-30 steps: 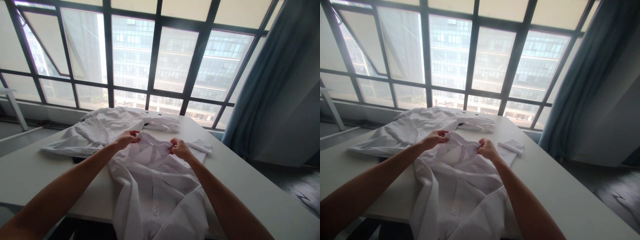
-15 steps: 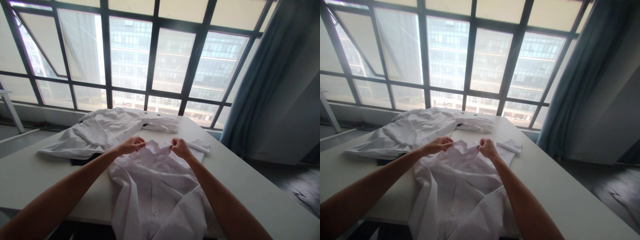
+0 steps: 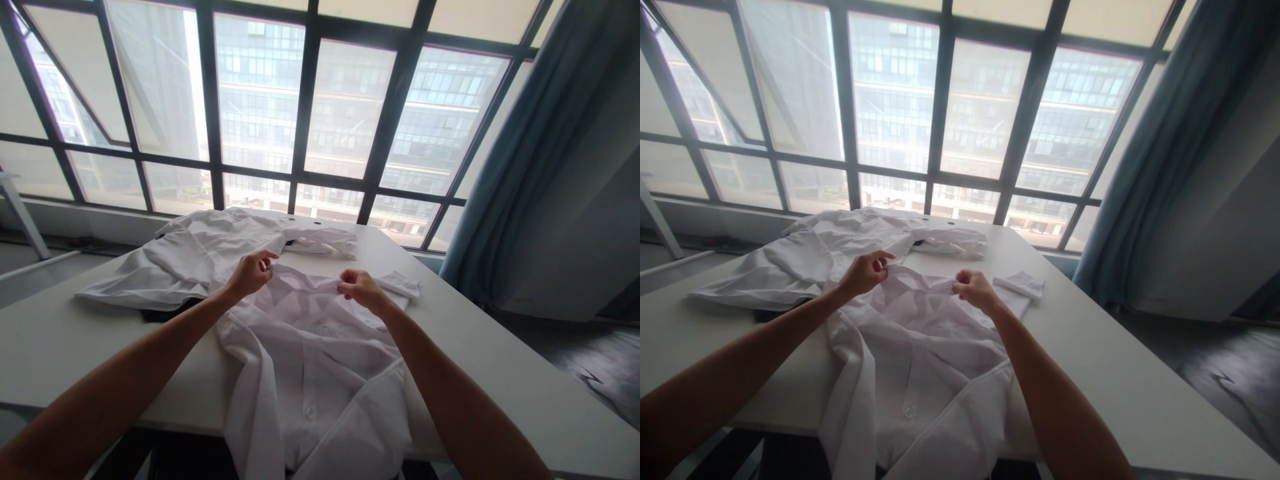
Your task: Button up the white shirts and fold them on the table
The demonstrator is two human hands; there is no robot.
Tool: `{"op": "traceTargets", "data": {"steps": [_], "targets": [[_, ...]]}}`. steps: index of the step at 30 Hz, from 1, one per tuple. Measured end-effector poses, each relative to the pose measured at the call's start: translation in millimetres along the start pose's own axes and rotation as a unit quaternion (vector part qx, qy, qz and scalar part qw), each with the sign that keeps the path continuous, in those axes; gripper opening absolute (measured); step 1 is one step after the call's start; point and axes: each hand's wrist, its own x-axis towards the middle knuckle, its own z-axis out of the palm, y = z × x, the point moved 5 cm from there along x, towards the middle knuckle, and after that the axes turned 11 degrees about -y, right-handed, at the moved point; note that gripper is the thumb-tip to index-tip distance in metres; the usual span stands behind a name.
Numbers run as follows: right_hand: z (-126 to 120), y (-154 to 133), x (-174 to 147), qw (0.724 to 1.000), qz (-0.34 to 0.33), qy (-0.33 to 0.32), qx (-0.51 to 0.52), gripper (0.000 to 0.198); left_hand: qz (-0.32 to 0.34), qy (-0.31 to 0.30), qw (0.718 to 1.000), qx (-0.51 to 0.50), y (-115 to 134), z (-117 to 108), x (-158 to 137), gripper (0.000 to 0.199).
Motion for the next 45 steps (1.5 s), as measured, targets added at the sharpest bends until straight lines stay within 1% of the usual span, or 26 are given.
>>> {"op": "traceTargets", "data": {"steps": [2, 4, 5, 6, 8, 9, 10, 11, 12, 13, 14, 15, 16, 17, 19, 20, 22, 24, 27, 30, 34, 38, 40, 41, 43, 45], "targets": [[-9, -2, -1, 0.989, 0.009, 0.079, -0.126, 0.010, 0.032, 0.020, 0.996, 0.082, 7, -5, -1, 0.039], [-13, -6, -3, 0.964, 0.017, 0.138, -0.228, 0.006, 0.039, 0.013, 0.993, 0.112, 10, -4, -1, 0.034], [-14, -7, -3, 0.956, 0.026, 0.151, -0.249, 0.006, 0.027, -0.003, 0.994, 0.107, 9, -1, -1, 0.029], [-13, -6, -3, 0.957, 0.042, 0.153, -0.243, 0.005, 0.000, -0.027, 0.996, 0.083, 5, 3, 0, 0.023], [-11, -1, 0, 0.979, 0.070, 0.119, -0.152, 0.001, -0.072, -0.082, 0.994, -0.028, -6, 13, 2, 0.021], [-8, 1, 1, 0.991, 0.061, 0.091, -0.081, 0.005, -0.097, -0.099, 0.985, -0.102, -11, 18, 3, 0.027], [-5, -1, 3, 0.997, 0.032, 0.065, -0.010, 0.012, -0.104, -0.103, 0.975, -0.169, -13, 21, 3, 0.036], [-3, -4, 3, 0.998, -0.013, 0.046, 0.046, 0.021, -0.092, -0.097, 0.967, -0.215, -13, 23, 4, 0.047], [-2, -9, 3, 0.995, -0.064, 0.036, 0.074, 0.029, -0.066, -0.083, 0.967, -0.233, -11, 23, 3, 0.058], [0, -14, 1, 0.991, -0.109, 0.034, 0.069, 0.036, -0.033, -0.072, 0.972, -0.220, -7, 23, 2, 0.067], [4, -18, -2, 0.989, -0.140, 0.034, 0.035, 0.040, -0.002, -0.073, 0.980, -0.184, -2, 24, 0, 0.073], [10, -22, -5, 0.987, -0.156, 0.028, -0.018, 0.039, 0.027, -0.091, 0.986, -0.137, 4, 27, -4, 0.073], [18, -25, -8, 0.984, -0.163, 0.014, -0.075, 0.033, 0.051, -0.122, 0.988, -0.086, 10, 32, -8, 0.067], [28, -27, -10, 0.977, -0.168, -0.006, -0.128, 0.025, 0.072, -0.160, 0.984, -0.037, 16, 39, -13, 0.056], [49, -30, -15, 0.964, -0.169, -0.050, -0.200, 0.020, 0.093, -0.227, 0.968, 0.045, 23, 52, -23, 0.033], [59, -30, -16, 0.959, -0.165, -0.065, -0.222, 0.021, 0.092, -0.245, 0.962, 0.077, 24, 57, -26, 0.025], [75, -28, -17, 0.952, -0.144, -0.079, -0.259, 0.024, 0.074, -0.253, 0.957, 0.118, 23, 65, -30, 0.019], [88, -25, -16, 0.946, -0.108, -0.084, -0.294, 0.027, 0.056, -0.251, 0.958, 0.129, 18, 70, -30, 0.018], [98, -18, -12, 0.935, -0.054, -0.082, -0.342, 0.031, 0.050, -0.253, 0.959, 0.121, 11, 77, -28, 0.015], [102, -12, -7, 0.927, -0.018, -0.070, -0.367, 0.034, 0.052, -0.258, 0.956, 0.132, 6, 80, -27, 0.019], [99, -4, -1, 0.925, 0.016, -0.055, -0.376, 0.027, 0.039, -0.252, 0.957, 0.136, 0, 82, -27, 0.028], [91, 0, 2, 0.916, 0.019, -0.060, -0.396, 0.022, 0.020, -0.247, 0.957, 0.152, -4, 85, -26, 0.039], [87, 0, 2, 0.919, 0.017, -0.065, -0.389, 0.022, 0.003, -0.235, 0.959, 0.159, -4, 86, -25, 0.045], [85, 0, 2, 0.921, 0.019, -0.068, -0.384, 0.023, -0.004, -0.232, 0.959, 0.162, -3, 87, -24, 0.043], [83, -1, 2, 0.922, 0.021, -0.065, -0.380, 0.023, -0.010, -0.229, 0.958, 0.171, -1, 89, -24, 0.032], [83, -4, 1, 0.924, 0.010, -0.044, -0.379, 0.020, 0.000, -0.223, 0.958, 0.180, 2, 91, -25, 0.024]]}}
